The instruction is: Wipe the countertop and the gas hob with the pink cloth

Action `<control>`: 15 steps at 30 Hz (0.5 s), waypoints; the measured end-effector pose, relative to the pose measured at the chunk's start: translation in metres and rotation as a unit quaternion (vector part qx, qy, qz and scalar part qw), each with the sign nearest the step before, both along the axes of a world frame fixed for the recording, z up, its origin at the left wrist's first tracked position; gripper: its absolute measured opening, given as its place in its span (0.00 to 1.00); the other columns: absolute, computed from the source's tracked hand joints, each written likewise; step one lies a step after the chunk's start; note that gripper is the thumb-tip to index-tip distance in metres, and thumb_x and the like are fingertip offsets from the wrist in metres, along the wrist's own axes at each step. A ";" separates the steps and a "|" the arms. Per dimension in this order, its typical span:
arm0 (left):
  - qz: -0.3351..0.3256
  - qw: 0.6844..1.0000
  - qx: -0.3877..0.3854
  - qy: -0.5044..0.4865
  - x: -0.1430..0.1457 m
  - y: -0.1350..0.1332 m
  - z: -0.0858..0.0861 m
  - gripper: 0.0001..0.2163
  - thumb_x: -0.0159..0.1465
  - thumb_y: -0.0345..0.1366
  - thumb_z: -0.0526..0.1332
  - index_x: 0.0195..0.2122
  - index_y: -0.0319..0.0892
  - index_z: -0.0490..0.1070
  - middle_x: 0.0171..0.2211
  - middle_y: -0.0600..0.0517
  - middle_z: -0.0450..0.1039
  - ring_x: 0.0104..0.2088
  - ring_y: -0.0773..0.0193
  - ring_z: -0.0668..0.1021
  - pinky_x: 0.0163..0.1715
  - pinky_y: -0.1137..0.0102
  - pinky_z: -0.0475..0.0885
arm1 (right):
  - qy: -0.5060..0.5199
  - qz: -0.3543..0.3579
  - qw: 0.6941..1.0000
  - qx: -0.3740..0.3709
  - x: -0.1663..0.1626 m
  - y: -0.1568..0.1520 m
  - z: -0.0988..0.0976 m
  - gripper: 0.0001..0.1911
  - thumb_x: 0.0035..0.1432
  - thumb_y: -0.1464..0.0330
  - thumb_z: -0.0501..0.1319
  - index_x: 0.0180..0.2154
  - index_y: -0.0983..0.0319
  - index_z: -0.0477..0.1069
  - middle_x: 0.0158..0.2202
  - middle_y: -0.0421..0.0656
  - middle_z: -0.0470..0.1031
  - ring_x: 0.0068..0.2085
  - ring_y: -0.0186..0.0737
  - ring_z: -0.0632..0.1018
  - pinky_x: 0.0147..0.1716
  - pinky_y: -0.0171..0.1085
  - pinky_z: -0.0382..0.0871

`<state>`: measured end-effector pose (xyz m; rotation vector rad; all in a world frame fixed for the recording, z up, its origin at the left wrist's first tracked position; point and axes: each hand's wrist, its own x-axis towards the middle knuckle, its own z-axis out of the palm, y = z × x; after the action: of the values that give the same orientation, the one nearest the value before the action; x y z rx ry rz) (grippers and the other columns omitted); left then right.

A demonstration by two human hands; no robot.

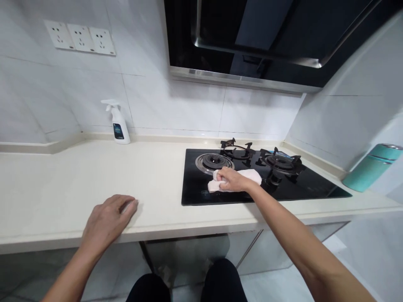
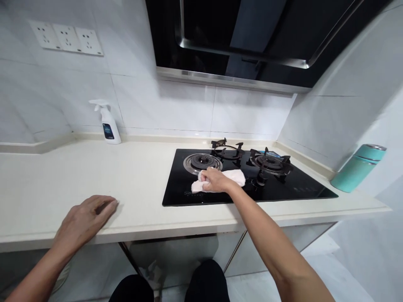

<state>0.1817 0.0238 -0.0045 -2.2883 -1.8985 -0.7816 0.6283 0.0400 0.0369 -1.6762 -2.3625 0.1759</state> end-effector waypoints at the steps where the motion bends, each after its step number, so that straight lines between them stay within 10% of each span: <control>1: 0.000 1.000 -0.001 -0.001 -0.001 0.000 -0.001 0.20 0.65 0.51 0.48 0.39 0.51 0.78 0.48 0.55 0.82 0.49 0.54 0.81 0.52 0.62 0.72 | -0.004 -0.006 1.000 0.014 -0.006 -0.005 -0.004 0.12 0.55 0.67 0.65 0.43 0.57 0.72 0.44 0.43 0.71 0.46 0.42 0.71 0.47 0.37 0.63; 8: -0.015 0.999 0.002 -0.033 -0.006 0.013 -0.010 0.19 0.65 0.53 0.50 0.39 0.51 0.78 0.47 0.55 0.82 0.49 0.53 0.81 0.52 0.60 0.72 | -0.072 -0.144 0.983 0.086 0.002 -0.029 -0.020 0.25 0.68 0.53 0.59 0.64 0.49 0.68 0.57 0.50 0.70 0.54 0.55 0.71 0.54 0.52 0.59; 15: -0.029 0.999 0.020 -0.029 0.006 -0.007 -0.008 0.14 0.68 0.42 0.54 0.41 0.47 0.80 0.47 0.49 0.82 0.51 0.56 0.80 0.54 0.63 0.71 | -0.139 -0.126 0.964 0.189 0.032 -0.067 -0.055 0.23 0.71 0.54 0.50 0.60 0.49 0.74 0.45 0.51 0.75 0.41 0.51 0.76 0.39 0.46 0.64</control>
<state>0.1876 0.0168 -0.0128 -2.3305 -1.8298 -0.8935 0.6604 -0.0267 -0.0181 -1.8724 -2.1489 -0.5552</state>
